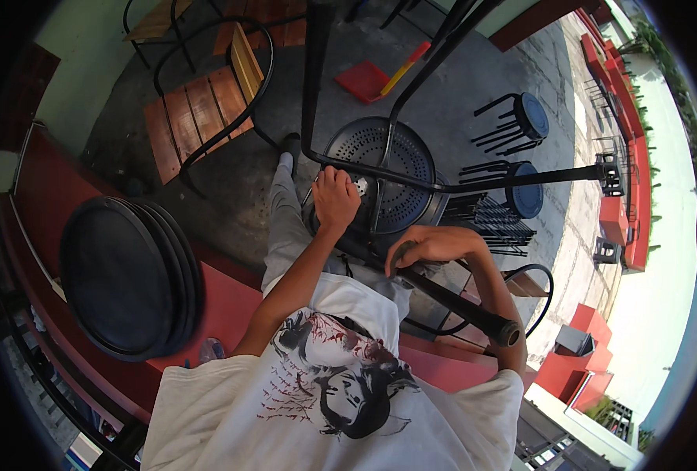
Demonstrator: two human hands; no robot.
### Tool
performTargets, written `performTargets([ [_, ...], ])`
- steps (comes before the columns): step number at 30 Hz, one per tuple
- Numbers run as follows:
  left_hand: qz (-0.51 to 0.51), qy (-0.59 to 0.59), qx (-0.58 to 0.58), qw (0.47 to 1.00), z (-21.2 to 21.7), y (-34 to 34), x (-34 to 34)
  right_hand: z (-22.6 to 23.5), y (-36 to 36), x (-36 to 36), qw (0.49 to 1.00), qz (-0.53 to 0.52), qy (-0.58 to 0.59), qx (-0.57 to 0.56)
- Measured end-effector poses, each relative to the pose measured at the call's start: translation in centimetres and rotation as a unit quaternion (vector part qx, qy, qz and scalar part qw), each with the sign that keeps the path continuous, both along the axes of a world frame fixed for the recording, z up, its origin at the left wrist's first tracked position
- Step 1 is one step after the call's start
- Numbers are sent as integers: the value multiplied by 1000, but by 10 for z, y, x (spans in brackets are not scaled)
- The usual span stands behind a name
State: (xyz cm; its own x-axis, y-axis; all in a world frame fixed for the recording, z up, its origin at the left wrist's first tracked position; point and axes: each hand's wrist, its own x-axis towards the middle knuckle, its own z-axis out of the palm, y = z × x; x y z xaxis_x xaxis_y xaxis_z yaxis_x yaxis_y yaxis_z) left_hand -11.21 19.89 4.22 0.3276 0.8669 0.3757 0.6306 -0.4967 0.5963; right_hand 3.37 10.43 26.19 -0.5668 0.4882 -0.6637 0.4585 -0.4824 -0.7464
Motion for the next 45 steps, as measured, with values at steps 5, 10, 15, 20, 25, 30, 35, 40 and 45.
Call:
performTargets([
  [5, -8, -11, 4, 1000, 2, -1, 5, 109, -10, 4, 999, -20, 30, 32],
  [10, 12, -7, 14, 1000, -5, 4, -11, 168, -12, -3, 985, 23, 5, 173],
  [15, -4, -17, 7, 1000, 2, -1, 1, 194, -42, -21, 928, -22, -110, 355],
  [20, -15, -7, 9, 1000, 2, -3, 9, 189, -75, -44, 777, -94, -283, 554],
  [25, -5, -15, 7, 1000, -1, 1, -5, 162, -83, -50, 604, -157, -346, 701],
  [30, -10, -1, 16, 1000, 0, -2, 4, 126, -124, -36, 474, -445, -246, 720],
  [35, -10, 13, 25, 1000, -5, 0, -1, 140, -122, -57, 665, -637, -107, 376],
  [40, -19, 5, 31, 999, 0, -2, 2, 138, -125, -75, 634, -675, 32, 376],
  [45, -11, 7, 34, 999, -7, 1, -5, 134, -127, -82, 694, -562, 75, 444],
])
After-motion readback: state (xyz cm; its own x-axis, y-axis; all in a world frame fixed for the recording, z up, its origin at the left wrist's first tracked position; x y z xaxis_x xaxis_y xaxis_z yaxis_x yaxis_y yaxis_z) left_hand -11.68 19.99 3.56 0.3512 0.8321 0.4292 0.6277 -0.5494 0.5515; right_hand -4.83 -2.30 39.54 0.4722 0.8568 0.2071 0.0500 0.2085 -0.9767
